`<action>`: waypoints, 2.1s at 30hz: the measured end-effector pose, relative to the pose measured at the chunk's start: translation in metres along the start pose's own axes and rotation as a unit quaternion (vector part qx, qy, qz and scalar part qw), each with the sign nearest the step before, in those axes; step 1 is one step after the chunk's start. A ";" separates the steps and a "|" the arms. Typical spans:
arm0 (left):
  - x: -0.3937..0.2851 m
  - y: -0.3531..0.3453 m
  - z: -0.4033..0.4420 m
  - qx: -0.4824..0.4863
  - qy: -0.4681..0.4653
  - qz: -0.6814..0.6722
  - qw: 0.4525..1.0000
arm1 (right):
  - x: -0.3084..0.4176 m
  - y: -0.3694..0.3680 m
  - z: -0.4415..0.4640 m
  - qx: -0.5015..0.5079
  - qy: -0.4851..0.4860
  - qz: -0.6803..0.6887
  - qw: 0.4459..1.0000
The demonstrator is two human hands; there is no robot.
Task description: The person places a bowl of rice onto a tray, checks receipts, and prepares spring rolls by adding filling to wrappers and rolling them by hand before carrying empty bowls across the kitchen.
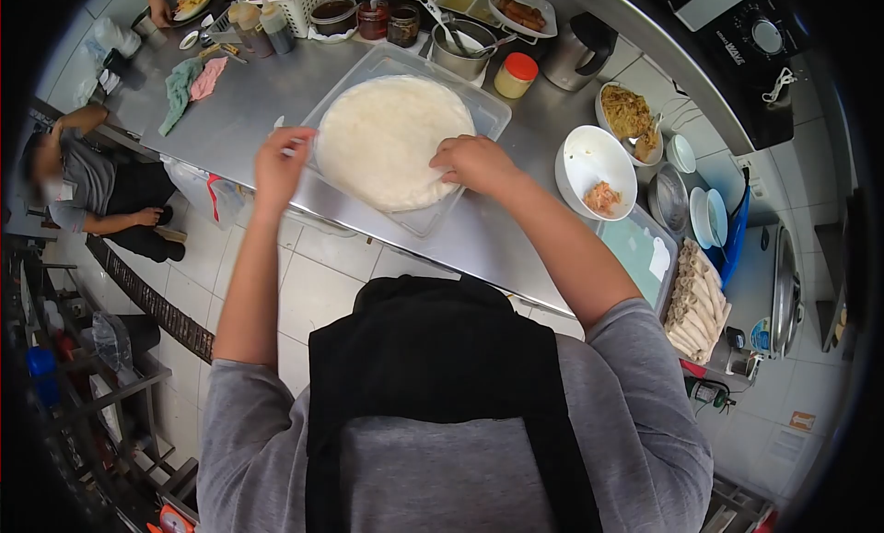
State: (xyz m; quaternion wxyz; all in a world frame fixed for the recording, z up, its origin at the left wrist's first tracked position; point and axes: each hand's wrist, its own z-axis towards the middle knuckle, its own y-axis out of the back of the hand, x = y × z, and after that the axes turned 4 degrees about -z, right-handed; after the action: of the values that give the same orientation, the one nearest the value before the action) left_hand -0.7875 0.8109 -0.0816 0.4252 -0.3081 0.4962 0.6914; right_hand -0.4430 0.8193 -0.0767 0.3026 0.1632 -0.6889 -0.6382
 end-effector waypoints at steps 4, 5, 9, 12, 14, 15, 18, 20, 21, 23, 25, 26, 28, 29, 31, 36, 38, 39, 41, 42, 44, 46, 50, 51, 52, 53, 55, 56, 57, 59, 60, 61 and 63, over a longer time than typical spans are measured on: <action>-0.036 -0.066 -0.020 0.159 -0.043 0.014 0.986 | -0.001 0.003 0.012 0.030 0.010 0.009 0.999; -0.040 -0.076 -0.022 0.202 -0.065 0.041 0.976 | 0.000 0.003 0.012 0.022 -0.017 0.054 0.998; -0.036 -0.094 -0.022 0.224 -0.131 0.077 0.963 | -0.001 0.006 0.009 0.025 -0.060 0.085 0.994; -0.034 -0.095 -0.021 0.259 -0.065 0.063 0.962 | -0.001 -0.002 0.003 0.025 -0.062 0.088 0.994; -0.030 -0.098 -0.016 0.216 -0.090 0.091 0.968 | 0.007 -0.002 -0.002 0.036 -0.051 0.034 0.997; -0.028 -0.102 -0.012 0.228 -0.104 0.087 0.964 | 0.012 -0.007 -0.002 -0.018 -0.067 0.039 0.997; -0.029 -0.113 0.000 0.189 -0.150 0.115 0.964 | 0.037 -0.001 0.009 -0.069 -0.137 0.069 0.986; -0.040 -0.112 0.006 0.173 -0.160 0.115 0.965 | 0.029 -0.004 0.020 -0.067 -0.137 0.047 0.987; -0.044 -0.111 0.010 0.183 -0.170 0.112 0.962 | 0.024 -0.008 0.022 -0.055 -0.118 0.030 0.991; -0.047 -0.105 0.015 0.223 -0.068 0.087 0.968 | 0.013 -0.023 0.022 -0.069 -0.095 0.103 0.988; -0.043 -0.097 0.020 0.245 -0.042 0.070 0.966 | 0.008 -0.027 0.017 -0.082 -0.062 0.176 0.979; -0.041 -0.094 0.022 0.259 -0.009 0.053 0.964 | 0.009 -0.026 0.015 -0.071 -0.064 0.174 0.980; -0.035 -0.093 0.020 0.266 0.035 0.004 0.963 | 0.012 -0.028 0.012 -0.078 -0.084 0.200 0.973; -0.032 -0.094 0.020 0.268 0.083 -0.046 0.959 | 0.012 -0.028 0.013 -0.080 -0.087 0.202 0.972; -0.060 -0.099 0.018 0.249 0.096 -0.042 0.963 | 0.014 -0.021 0.015 -0.108 -0.106 0.292 0.944; -0.042 -0.095 0.036 0.141 -0.111 0.106 0.978 | 0.006 -0.001 0.032 -0.243 -0.092 0.277 0.925; -0.057 -0.088 0.048 0.126 -0.090 0.145 0.977 | -0.001 0.010 0.046 -0.321 -0.095 0.262 0.905; -0.062 -0.083 0.056 0.115 -0.071 0.177 0.975 | -0.005 0.018 0.052 -0.361 -0.097 0.262 0.890; -0.046 -0.073 0.073 0.078 -0.086 0.208 0.971 | -0.008 0.053 0.054 -0.342 -0.150 0.318 0.872; -0.040 -0.068 0.082 0.052 -0.105 0.228 0.967 | -0.011 0.066 0.055 -0.377 -0.139 0.301 0.865; -0.037 -0.055 0.102 0.010 -0.113 0.185 0.976 | -0.012 0.090 0.053 -0.415 -0.123 0.286 0.855; -0.057 -0.047 0.112 -0.034 -0.123 0.077 0.989 | -0.010 0.115 0.041 -0.474 -0.124 0.324 0.809; -0.133 -0.037 0.120 -0.039 -0.173 -0.028 0.984 | -0.008 0.141 0.001 -0.562 -0.155 0.310 0.751; -0.149 -0.036 0.119 -0.027 -0.195 -0.014 0.980 | -0.011 0.142 -0.011 -0.565 -0.160 0.304 0.750; -0.165 -0.037 0.118 -0.014 -0.217 0.002 0.976 | -0.012 0.143 -0.024 -0.545 -0.182 0.340 0.744; -0.181 -0.040 0.116 -0.008 -0.220 -0.003 0.976 | -0.014 0.142 -0.036 -0.526 -0.204 0.376 0.735; -0.214 -0.048 0.113 0.034 -0.234 -0.015 0.972 | -0.023 0.132 -0.056 -0.540 -0.195 0.377 0.727; -0.232 -0.052 0.109 0.047 -0.253 -0.015 0.966 | -0.024 0.130 -0.069 -0.530 -0.195 0.402 0.721; -0.250 -0.055 0.102 0.052 -0.258 -0.018 0.965 | -0.023 0.129 -0.083 -0.519 -0.195 0.427 0.715; -0.283 -0.063 0.087 0.052 -0.276 -0.030 0.959 | -0.016 0.131 -0.120 -0.516 -0.197 0.446 0.705; -0.294 -0.065 0.079 0.073 -0.222 -0.072 0.970 | -0.012 0.129 -0.141 -0.534 -0.182 0.441 0.698; -0.303 -0.069 0.073 0.105 -0.222 -0.081 0.966 | -0.008 0.126 -0.165 -0.552 -0.169 0.435 0.691; -0.326 -0.082 0.051 0.197 -0.226 -0.041 0.953 | 0.001 0.116 -0.222 -0.547 -0.176 0.437 0.692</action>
State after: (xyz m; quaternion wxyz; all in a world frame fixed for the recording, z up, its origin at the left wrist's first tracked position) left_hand -0.5679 0.7792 0.1763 0.6064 -0.0739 0.5009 0.6131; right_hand -0.2857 0.6607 0.0372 0.4564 -0.4661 -0.2527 -0.7146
